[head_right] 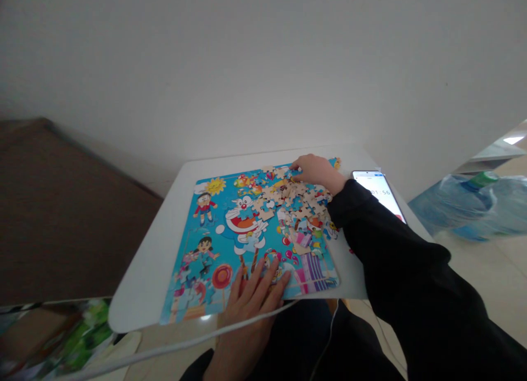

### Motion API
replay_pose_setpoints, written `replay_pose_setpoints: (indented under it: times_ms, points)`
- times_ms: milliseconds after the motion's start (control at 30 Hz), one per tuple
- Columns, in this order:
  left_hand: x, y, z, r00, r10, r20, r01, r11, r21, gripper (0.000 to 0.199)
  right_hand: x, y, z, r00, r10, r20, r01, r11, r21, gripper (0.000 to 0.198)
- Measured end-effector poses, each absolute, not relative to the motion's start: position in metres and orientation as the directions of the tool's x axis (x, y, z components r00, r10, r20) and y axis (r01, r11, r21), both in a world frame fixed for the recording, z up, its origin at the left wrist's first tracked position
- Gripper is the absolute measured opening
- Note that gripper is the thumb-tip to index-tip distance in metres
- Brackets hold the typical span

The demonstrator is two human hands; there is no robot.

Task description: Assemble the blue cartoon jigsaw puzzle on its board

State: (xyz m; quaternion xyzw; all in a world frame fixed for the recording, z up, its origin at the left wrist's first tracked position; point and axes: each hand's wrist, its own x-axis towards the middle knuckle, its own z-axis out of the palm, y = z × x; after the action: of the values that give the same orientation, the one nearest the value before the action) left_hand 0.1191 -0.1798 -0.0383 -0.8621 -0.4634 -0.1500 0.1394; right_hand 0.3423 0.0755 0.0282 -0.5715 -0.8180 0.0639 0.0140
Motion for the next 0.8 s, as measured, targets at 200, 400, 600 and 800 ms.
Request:
replay_pose_setpoints:
  times_ms: [200,400,600,800]
  points:
    - [0.119,-0.180,-0.038,0.545,0.760,0.354,0.832,-0.544,-0.113,0.041,0.342,0.075,0.025,-0.288,0.957,-0.017,0.949,0.283,-0.136,0.042]
    - [0.119,-0.181,-0.039,0.542,0.766,0.346,0.834,-0.540,-0.111,0.044,0.344,0.077,0.027,-0.254,0.967,0.019,0.932,0.250,-0.263,0.030]
    - [0.118,-0.182,-0.038,0.544,0.769,0.335,0.833,-0.541,-0.113,0.044,0.358,0.089,0.024,-0.285,0.957,0.055,0.790,0.267,-0.552,0.022]
    - [0.120,-0.181,-0.036,0.532,0.772,0.348,0.839,-0.535,-0.096,0.041,0.365,0.094,0.022,-0.240,0.970,0.033,0.677,0.192,-0.710,0.027]
